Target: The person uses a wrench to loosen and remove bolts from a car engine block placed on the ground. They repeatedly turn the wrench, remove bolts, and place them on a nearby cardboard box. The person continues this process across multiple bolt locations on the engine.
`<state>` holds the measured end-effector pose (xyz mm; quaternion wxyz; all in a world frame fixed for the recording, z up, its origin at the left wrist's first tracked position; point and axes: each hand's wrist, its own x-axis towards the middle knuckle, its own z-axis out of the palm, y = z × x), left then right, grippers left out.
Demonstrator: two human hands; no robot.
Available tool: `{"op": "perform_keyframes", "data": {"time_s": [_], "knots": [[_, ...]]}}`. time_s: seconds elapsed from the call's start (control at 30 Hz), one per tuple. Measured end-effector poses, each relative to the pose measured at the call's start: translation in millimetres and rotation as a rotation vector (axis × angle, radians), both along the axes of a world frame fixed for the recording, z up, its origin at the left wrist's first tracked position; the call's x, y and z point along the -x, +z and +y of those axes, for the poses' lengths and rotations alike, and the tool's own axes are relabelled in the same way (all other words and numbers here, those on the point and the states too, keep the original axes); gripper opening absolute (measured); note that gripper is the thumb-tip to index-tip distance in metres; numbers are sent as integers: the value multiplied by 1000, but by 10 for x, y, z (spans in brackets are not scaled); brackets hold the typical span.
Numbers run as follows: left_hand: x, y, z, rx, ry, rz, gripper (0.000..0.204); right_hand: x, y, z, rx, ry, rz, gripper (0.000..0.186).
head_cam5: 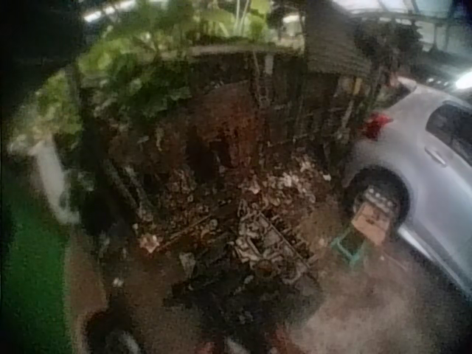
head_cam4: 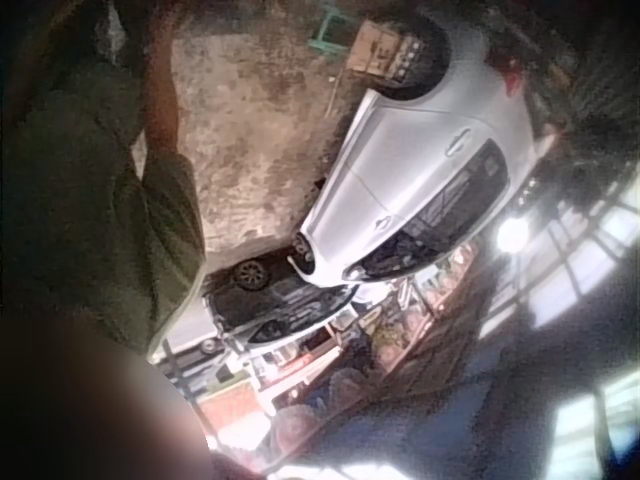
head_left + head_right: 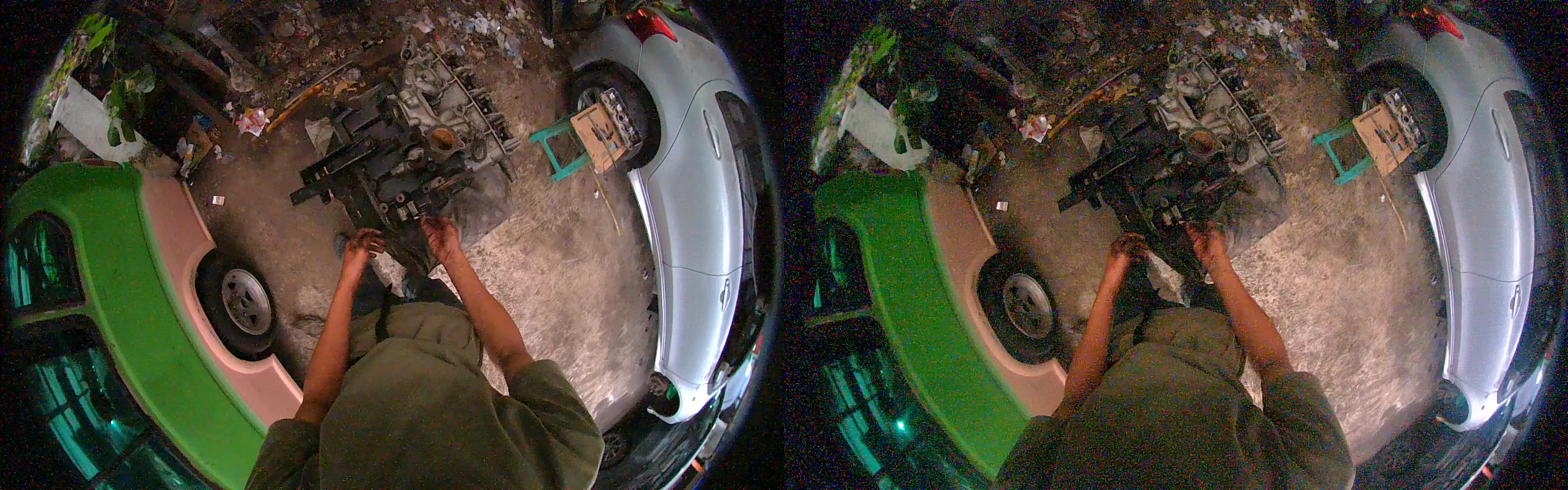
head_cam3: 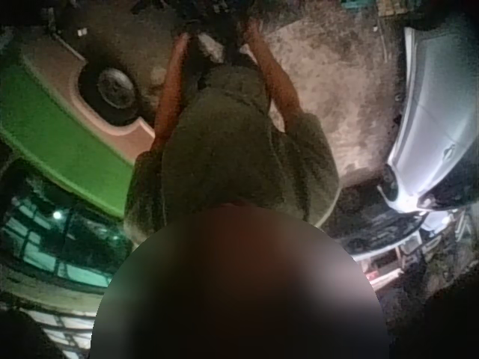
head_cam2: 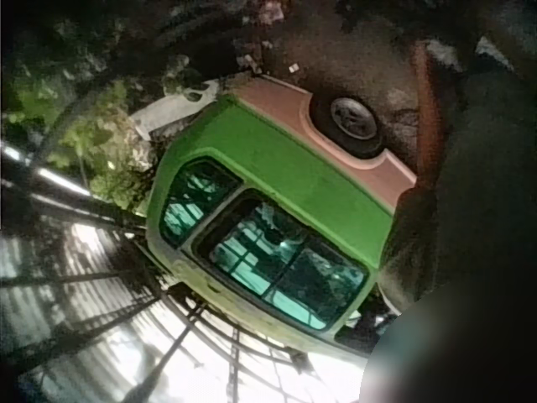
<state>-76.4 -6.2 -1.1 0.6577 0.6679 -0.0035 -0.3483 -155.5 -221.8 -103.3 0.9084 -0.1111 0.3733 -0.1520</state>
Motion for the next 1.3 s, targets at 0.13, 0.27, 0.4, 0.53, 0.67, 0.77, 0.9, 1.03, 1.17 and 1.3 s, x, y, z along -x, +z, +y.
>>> {"op": "perform_keyframes", "data": {"time_s": [0.13,0.27,0.4,0.53,0.67,0.77,0.9,1.03,1.17,1.3], "knots": [[23,-4,8,-7,19,2,31,-27,-31,-23,-73,82,40,28],[31,-3,22,-13,-4,-32,30,-59,-113,-82,-24,112,72,33],[30,2,23,-48,-7,-24,29,-56,-145,-196,-157,289,-68,31],[32,42,31,-36,-10,-1,28,-91,-57,-161,-19,198,57,25],[31,75,17,-66,-10,28,28,-53,174,52,471,12,-17,17],[41,69,10,-78,-17,8,29,-4,389,130,1261,303,162,20],[41,16,19,-33,-18,13,30,108,572,112,2099,655,232,36],[29,-44,35,-25,-47,-57,29,95,507,-21,1997,954,145,47],[34,-72,44,4,-16,-48,30,117,375,28,2079,997,50,51],[42,-76,58,-7,-31,-35,32,81,408,120,1882,1011,71,50]]}}
